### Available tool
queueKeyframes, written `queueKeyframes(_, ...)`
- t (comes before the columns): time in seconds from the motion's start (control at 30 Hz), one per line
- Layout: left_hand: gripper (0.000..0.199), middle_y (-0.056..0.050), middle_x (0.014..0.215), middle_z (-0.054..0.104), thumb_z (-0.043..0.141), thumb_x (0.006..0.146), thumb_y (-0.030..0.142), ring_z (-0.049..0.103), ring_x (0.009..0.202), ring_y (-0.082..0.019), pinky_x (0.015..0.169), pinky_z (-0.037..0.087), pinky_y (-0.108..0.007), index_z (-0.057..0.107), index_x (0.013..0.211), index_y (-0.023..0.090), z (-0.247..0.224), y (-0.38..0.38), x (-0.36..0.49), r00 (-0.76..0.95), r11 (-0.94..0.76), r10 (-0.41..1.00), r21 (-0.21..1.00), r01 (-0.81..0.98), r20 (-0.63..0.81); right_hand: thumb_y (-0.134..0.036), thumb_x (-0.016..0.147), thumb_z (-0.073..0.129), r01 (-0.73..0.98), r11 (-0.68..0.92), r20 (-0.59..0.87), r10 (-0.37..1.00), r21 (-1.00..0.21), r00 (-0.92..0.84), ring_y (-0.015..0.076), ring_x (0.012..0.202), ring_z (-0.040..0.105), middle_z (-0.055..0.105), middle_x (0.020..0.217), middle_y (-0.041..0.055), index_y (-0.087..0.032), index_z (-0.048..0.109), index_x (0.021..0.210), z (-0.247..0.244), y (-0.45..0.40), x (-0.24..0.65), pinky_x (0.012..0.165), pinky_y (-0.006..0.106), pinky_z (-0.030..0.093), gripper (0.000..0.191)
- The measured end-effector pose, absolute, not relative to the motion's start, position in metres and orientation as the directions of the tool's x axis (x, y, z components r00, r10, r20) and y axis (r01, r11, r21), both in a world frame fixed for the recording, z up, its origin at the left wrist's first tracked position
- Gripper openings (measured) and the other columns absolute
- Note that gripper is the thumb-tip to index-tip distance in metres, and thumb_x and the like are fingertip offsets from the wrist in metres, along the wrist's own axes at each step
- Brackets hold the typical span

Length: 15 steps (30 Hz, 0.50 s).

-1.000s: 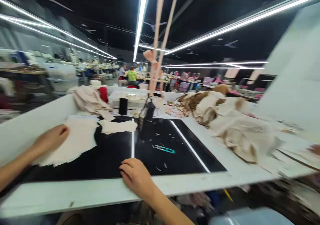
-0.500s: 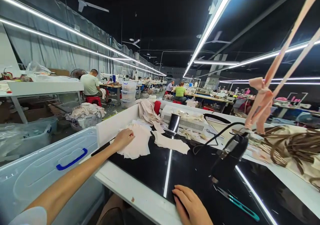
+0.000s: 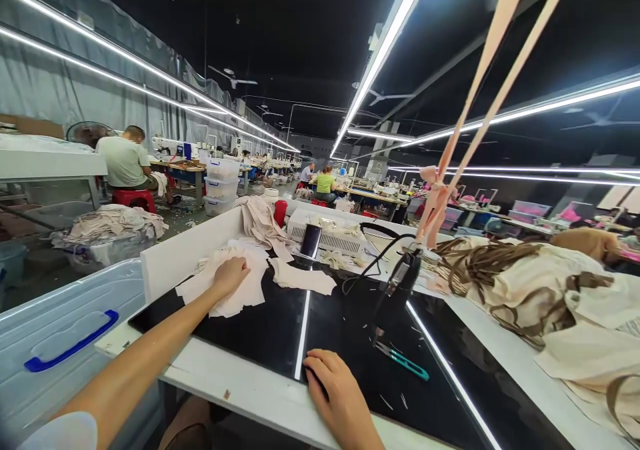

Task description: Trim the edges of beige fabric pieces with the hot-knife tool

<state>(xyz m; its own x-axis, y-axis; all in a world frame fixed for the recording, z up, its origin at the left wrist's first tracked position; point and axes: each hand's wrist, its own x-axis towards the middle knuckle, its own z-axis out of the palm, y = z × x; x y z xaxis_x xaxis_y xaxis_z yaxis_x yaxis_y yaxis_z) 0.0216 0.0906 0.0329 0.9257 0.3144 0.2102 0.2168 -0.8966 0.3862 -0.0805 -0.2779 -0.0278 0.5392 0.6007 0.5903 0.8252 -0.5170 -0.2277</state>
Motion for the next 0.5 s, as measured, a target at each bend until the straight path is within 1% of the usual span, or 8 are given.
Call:
queueKeyframes(0.17, 0.032, -0.01, 0.128, 0.067, 0.07, 0.106, 0.039, 0.068, 0.113, -0.026, 0.098, 0.061, -0.047, 0.066, 0.128, 0.016, 0.04, 0.098, 0.019, 0.936, -0.84, 0.262, 0.534, 0.101, 0.234, -0.016, 0.103, 0.053, 0.806, -0.517, 0.566, 0.586, -0.289, 0.579, 0.0267, 0.109, 0.076, 0.077, 0.119, 0.0115, -0.023, 0.076, 0.113, -0.027, -0.277, -0.082, 0.095, 0.042, 0.066, 0.026)
queueKeyframes(0.3, 0.031, -0.009, 0.121, 0.068, 0.069, 0.105, 0.04, 0.069, 0.106, -0.024, 0.093, 0.061, -0.044, 0.067, 0.124, 0.015, 0.051, 0.091, 0.018, 0.937, -0.721, 0.222, 0.692, -0.029, 0.27, -0.016, 0.103, 0.053, 0.799, -0.491, 0.543, 0.59, -0.346, 0.598, 0.0273, 0.111, 0.075, 0.076, 0.121, 0.0122, -0.022, 0.075, 0.114, -0.027, -0.278, -0.081, 0.098, 0.044, 0.064, 0.026)
queueKeyframes(0.4, 0.031, -0.006, 0.108, 0.068, 0.068, 0.106, 0.044, 0.067, 0.093, -0.02, 0.084, 0.06, -0.037, 0.067, 0.114, 0.014, 0.06, 0.077, 0.008, 0.942, -0.588, 0.173, 0.798, -0.137, 0.289, -0.017, 0.103, 0.053, 0.785, -0.468, 0.525, 0.584, -0.406, 0.62, 0.0286, 0.113, 0.074, 0.076, 0.122, 0.013, -0.022, 0.076, 0.116, -0.029, -0.277, -0.08, 0.1, 0.047, 0.062, 0.027)
queueKeyframes(0.5, 0.033, 0.0, 0.088, 0.06, 0.066, 0.105, 0.046, 0.059, 0.075, -0.015, 0.069, 0.053, -0.029, 0.062, 0.094, 0.016, 0.07, 0.056, -0.012, 0.962, -0.43, 0.069, 0.878, -0.212, 0.266, -0.02, 0.103, 0.052, 0.752, -0.445, 0.499, 0.564, -0.487, 0.658, 0.0301, 0.115, 0.072, 0.075, 0.123, 0.0134, -0.023, 0.077, 0.115, -0.03, -0.276, -0.08, 0.103, 0.05, 0.059, 0.028)
